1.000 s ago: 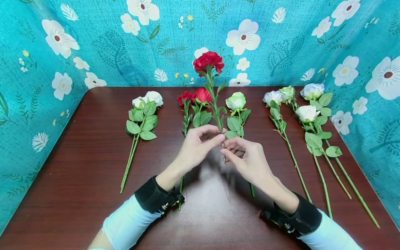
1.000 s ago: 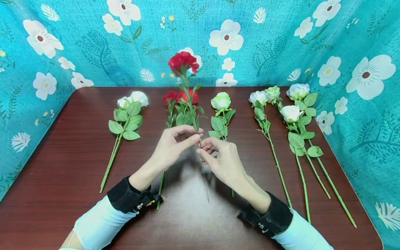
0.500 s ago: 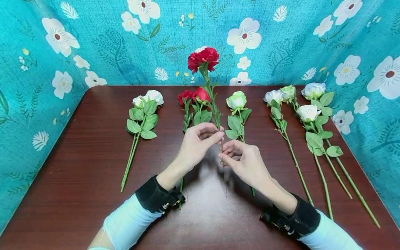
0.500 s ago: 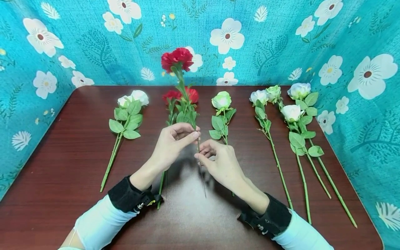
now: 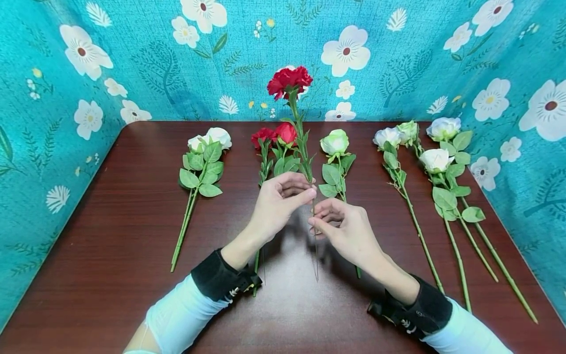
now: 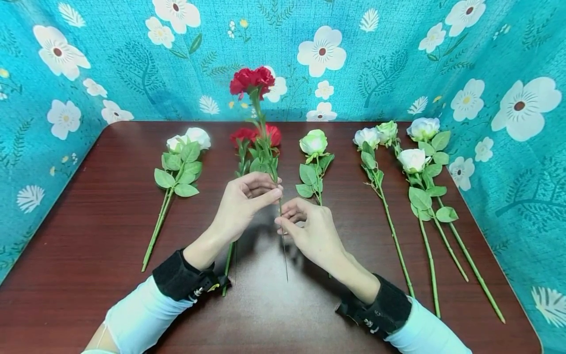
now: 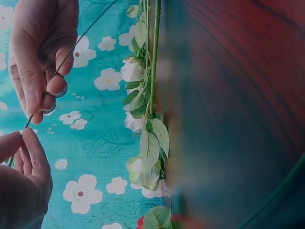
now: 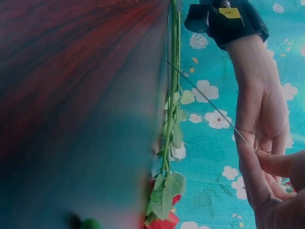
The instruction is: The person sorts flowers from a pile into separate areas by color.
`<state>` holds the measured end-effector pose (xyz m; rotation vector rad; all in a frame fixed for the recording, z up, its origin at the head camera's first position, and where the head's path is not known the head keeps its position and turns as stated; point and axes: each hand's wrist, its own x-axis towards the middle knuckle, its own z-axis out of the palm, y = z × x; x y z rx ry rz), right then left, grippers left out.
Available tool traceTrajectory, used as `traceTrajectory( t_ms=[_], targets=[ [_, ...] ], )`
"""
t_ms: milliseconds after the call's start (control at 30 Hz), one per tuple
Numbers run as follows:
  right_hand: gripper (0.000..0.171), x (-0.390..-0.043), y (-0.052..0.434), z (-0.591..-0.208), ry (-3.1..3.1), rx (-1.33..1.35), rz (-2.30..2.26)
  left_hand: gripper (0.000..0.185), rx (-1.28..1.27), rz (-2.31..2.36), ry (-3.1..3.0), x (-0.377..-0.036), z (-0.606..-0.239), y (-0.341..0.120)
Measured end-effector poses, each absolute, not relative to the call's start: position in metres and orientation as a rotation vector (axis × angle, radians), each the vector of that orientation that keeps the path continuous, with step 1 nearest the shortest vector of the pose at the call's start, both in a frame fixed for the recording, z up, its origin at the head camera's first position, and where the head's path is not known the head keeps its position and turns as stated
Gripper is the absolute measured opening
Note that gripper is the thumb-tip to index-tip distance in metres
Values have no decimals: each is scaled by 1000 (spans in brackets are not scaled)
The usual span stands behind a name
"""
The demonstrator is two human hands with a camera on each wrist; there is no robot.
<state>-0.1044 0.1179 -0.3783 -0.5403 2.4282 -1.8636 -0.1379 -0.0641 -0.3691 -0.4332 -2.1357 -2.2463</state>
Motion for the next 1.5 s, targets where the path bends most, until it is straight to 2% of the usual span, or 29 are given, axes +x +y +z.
traceTrajectory(
  t_ms=[767, 1500],
  targets=[
    [13, -105, 118, -381, 2478, -615, -1778, 24, -367, -2420, -2050, -140, -372, -71],
    [17, -123, 173, -375, 2743, -536, -1595, 26, -224, -2207, -2322, -154, -377, -101]
  ],
)
